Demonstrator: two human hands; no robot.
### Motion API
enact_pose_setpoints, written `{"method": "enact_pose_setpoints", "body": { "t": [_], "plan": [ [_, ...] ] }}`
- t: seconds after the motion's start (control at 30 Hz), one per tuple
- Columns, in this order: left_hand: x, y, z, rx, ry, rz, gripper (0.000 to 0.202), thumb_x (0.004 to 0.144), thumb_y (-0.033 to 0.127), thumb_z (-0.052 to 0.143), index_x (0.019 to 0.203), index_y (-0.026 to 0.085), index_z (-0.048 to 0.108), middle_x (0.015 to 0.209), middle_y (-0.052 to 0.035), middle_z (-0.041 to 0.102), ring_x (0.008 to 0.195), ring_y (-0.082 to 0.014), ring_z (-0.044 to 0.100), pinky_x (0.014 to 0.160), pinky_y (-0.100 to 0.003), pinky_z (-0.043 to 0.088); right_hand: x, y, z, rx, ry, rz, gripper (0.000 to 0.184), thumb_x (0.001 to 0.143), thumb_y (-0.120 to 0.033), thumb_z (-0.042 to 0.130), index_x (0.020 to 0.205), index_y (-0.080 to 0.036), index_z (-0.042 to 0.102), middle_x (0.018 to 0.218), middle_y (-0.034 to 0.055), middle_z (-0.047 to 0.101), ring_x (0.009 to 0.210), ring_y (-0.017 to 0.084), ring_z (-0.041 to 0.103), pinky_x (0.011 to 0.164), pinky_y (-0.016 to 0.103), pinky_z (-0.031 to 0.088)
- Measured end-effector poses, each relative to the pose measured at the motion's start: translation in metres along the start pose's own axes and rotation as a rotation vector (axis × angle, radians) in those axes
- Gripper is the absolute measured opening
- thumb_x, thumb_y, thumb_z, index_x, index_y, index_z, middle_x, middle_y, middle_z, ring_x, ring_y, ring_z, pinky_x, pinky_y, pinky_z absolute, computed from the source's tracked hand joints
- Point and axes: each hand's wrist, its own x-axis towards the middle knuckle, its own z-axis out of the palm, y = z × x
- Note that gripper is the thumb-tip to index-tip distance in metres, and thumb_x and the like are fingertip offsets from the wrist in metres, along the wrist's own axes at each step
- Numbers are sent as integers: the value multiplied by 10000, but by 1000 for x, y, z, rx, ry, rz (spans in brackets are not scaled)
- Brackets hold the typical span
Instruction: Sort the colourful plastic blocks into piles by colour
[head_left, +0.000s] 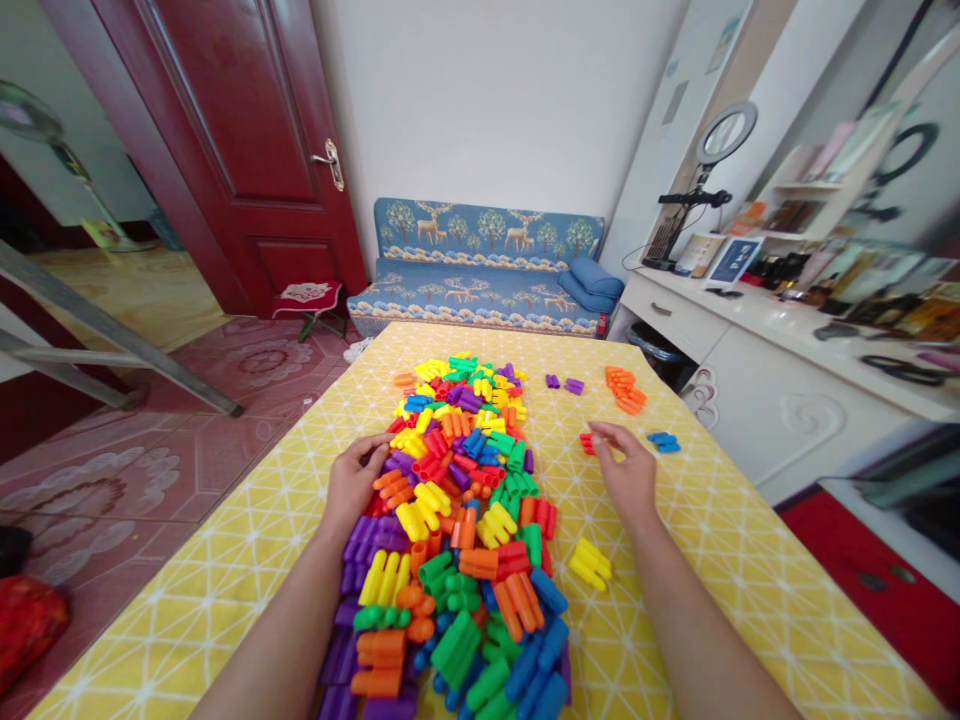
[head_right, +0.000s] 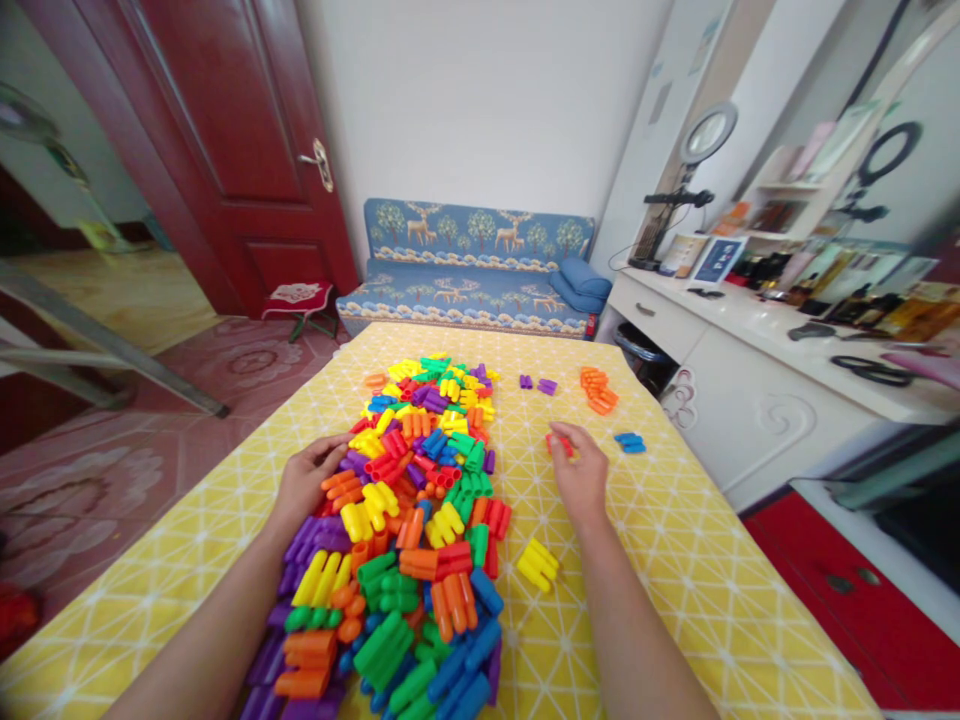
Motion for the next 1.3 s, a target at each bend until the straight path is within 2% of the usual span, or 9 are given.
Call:
{"method": "enact_pose_setpoints", "body": {
  "t": [0.1, 0.17, 0.3, 0.57, 0.7, 0.87, 1.0, 1.13, 1.3],
  "plan": [
    [0, 1, 0, -6, -1, -2, 443, 692, 476, 615, 953, 140, 742, 988, -102, 725, 905, -254, 641, 888, -386, 473, -7, -43, 22, 117, -391, -115, 247, 841, -351, 604, 1026, -225, 708, 1086, 72, 701, 1054, 230, 623, 980, 418, 456],
    [0, 1, 0, -10, -4, 11, 431, 689, 471, 617, 937, 142, 743, 998, -104, 725, 932, -260, 640, 916, -392, 463, -13, -64, 34, 84, -593, -203, 325, 797, -311, 665, 1117, -259, 694, 1203, 59, 665, 1174, 254, 561, 1046, 461, 403],
    [0, 0, -1, -9, -6, 20, 412, 700, 463, 615, 930, 147, 745, 1009, -103, 725, 950, -263, 641, 943, -400, 454, -27, -81, 50, -92, -733, -283, 515, 733, -206, 701, 1239, -281, 643, 1395, 36, 541, 1357, 300, 372, 1125, 537, 289],
    [0, -2, 0, -11, 8, 28, 408, 710, 469, 620, 932, 151, 748, 1005, -100, 730, 934, -261, 648, 930, -401, 465, -34, -85, 57, -190, -721, -321, 251, 808, -248, 704, 1055, -285, 725, 1390, 34, 541, 1370, 312, 332, 1110, 547, 296],
    [1, -1, 0, -15, 5, 30, 410, 702, 471, 620, 928, 154, 748, 1006, -98, 732, 945, -263, 649, 933, -402, 468, -35, -85, 60, -67, -609, -338, 130, 838, -305, 683, 952, -259, 725, 1311, 34, 605, 1330, 299, 393, 1098, 531, 308],
    [0, -1, 0, -7, 8, 35, 407, 703, 473, 622, 928, 157, 745, 1004, -93, 731, 947, -256, 649, 939, -394, 469, -24, -72, 55, 179, -270, -15, 237, 856, -354, 598, 1023, -199, 667, 1011, 65, 700, 941, 204, 635, 886, 373, 498],
    [0, 0, 0, 5, 11, 35, 410, 706, 473, 611, 926, 155, 745, 994, -95, 731, 928, -257, 652, 923, -398, 473, -8, -40, 35, 47, -115, 204, 392, 801, -419, 580, 1098, -165, 623, 831, 47, 688, 723, 191, 637, 724, 331, 511],
    [0, 0, 0, 8, 7, 39, 403, 704, 468, 610, 926, 160, 745, 989, -92, 733, 927, -256, 652, 920, -394, 476, -2, -2, 18, -210, -154, 253, 382, 776, -439, 531, 1000, -169, 682, 789, 57, 691, 723, 215, 638, 737, 355, 495],
    [1, -1, 0, 6, -4, 30, 418, 704, 475, 616, 945, 157, 743, 1010, -95, 730, 951, -258, 647, 944, -396, 465, -5, 13, 17, -231, -115, 143, 462, 779, -420, 492, 1077, -131, 694, 1018, 127, 679, 768, 209, 635, 789, 371, 501]
  ]
}}
